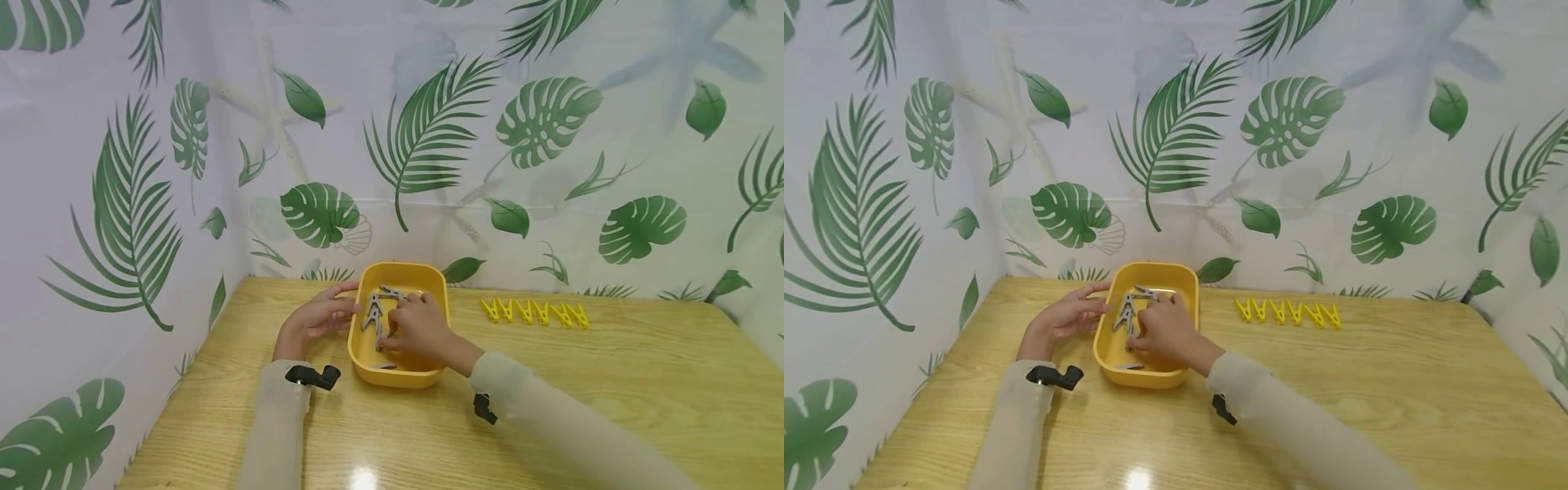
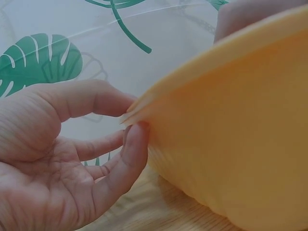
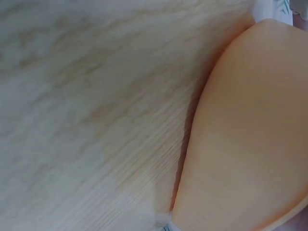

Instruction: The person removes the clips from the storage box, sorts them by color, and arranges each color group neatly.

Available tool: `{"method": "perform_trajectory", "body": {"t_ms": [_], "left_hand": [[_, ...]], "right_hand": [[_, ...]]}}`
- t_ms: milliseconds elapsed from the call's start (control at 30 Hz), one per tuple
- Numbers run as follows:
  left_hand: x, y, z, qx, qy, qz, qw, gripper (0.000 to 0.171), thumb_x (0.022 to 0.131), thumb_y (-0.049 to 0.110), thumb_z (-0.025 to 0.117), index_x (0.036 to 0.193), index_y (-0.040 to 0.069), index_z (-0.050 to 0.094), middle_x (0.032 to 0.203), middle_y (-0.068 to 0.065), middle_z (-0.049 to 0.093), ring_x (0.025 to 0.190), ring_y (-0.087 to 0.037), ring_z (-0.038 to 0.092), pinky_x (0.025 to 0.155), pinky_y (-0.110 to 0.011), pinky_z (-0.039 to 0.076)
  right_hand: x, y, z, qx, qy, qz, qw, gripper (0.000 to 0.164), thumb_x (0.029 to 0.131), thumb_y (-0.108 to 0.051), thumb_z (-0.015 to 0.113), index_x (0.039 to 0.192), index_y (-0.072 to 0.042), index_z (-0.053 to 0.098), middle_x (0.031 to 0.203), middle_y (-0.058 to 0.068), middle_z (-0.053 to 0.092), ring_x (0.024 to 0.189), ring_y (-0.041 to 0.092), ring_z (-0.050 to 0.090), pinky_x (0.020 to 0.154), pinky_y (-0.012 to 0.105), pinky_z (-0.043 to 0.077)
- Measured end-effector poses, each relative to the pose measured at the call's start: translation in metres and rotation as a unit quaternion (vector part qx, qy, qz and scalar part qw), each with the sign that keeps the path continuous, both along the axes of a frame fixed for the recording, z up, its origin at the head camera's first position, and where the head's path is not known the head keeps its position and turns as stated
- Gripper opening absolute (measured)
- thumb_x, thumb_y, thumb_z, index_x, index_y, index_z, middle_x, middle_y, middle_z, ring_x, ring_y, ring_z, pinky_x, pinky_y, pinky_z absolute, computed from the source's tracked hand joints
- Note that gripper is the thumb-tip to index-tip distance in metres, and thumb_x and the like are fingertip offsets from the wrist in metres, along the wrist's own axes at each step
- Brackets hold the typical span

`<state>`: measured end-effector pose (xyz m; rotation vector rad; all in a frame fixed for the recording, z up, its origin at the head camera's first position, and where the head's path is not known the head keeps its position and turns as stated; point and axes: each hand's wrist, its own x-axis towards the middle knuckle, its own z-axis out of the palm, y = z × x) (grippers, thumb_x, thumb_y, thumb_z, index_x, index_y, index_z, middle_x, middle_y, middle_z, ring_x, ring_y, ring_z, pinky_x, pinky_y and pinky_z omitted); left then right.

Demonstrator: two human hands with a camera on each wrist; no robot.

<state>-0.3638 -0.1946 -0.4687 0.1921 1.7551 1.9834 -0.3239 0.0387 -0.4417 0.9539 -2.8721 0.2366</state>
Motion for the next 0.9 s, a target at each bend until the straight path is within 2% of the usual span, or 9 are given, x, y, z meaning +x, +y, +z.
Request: {"method": "perform_trajectory", "body": {"t_ms": [167,333,433,567,733,900], "left_hand": [[0.0,-0.0011,0.0008,-0.004,-0.005,0.006,1.0,0.062,0.099,0.002,0.057,0.157,0.009,0.035,0.134,-0.017,0.062,0.1,-0.013,0.068,0.083,-0.031,0.059],[0.0008,-0.0007,0.0004,-0.003,-0.005,0.009,0.9999,0.062,0.099,0.002,0.057,0.157,0.01,0.036,0.136,-0.018,0.06,0.101,-0.014,0.067,0.084,-0.032,0.059],[0.0003,-0.0005,-0.001,-0.001,-0.004,0.009,1.0,0.063,0.099,0.003,0.058,0.157,0.01,0.036,0.137,-0.018,0.06,0.101,-0.014,0.068,0.085,-0.032,0.059],[0.001,-0.0006,-0.0011,0.001,-0.003,0.009,1.0,0.063,0.099,0.002,0.058,0.157,0.01,0.036,0.138,-0.018,0.06,0.101,-0.013,0.068,0.084,-0.031,0.059],[0.0021,-0.0012,0.0004,0.002,-0.003,0.009,1.0,0.063,0.099,0.001,0.058,0.157,0.01,0.036,0.133,-0.015,0.063,0.099,-0.012,0.067,0.083,-0.03,0.059],[0.0005,-0.0015,0.0004,0.004,-0.007,0.008,0.9999,0.064,0.098,0.002,0.057,0.158,0.01,0.035,0.135,-0.016,0.061,0.1,-0.013,0.067,0.083,-0.03,0.059]], "right_hand": [[-0.0022,-0.0058,-0.0013,0.035,-0.001,-0.019,0.999,0.045,0.082,-0.061,0.077,0.069,-0.019,0.067,0.077,-0.003,0.06,0.083,0.021,0.047,0.086,0.044,0.036],[-0.0028,-0.0099,-0.0055,0.066,-0.009,-0.037,0.997,0.053,0.083,-0.069,0.07,0.071,-0.018,0.063,0.083,0.0,0.06,0.092,0.023,0.05,0.089,0.044,0.035],[-0.0019,-0.0104,-0.0071,0.07,-0.006,-0.041,0.997,0.049,0.084,-0.065,0.07,0.071,-0.018,0.063,0.084,0.0,0.061,0.095,0.025,0.052,0.091,0.045,0.036],[-0.001,-0.0087,-0.0063,0.048,-0.001,-0.04,0.998,0.037,0.086,-0.049,0.075,0.069,-0.018,0.062,0.081,0.0,0.06,0.092,0.025,0.053,0.091,0.048,0.038],[-0.0016,-0.0066,-0.0039,0.0,-0.02,-0.054,0.998,0.023,0.086,-0.033,0.08,0.075,-0.016,0.07,0.082,0.0,0.065,0.088,0.025,0.054,0.091,0.05,0.041],[-0.0095,-0.0036,-0.006,-0.055,-0.091,-0.074,0.992,0.02,0.082,-0.031,0.085,0.078,-0.016,0.072,0.081,-0.001,0.066,0.086,0.021,0.055,0.089,0.05,0.04]]}}
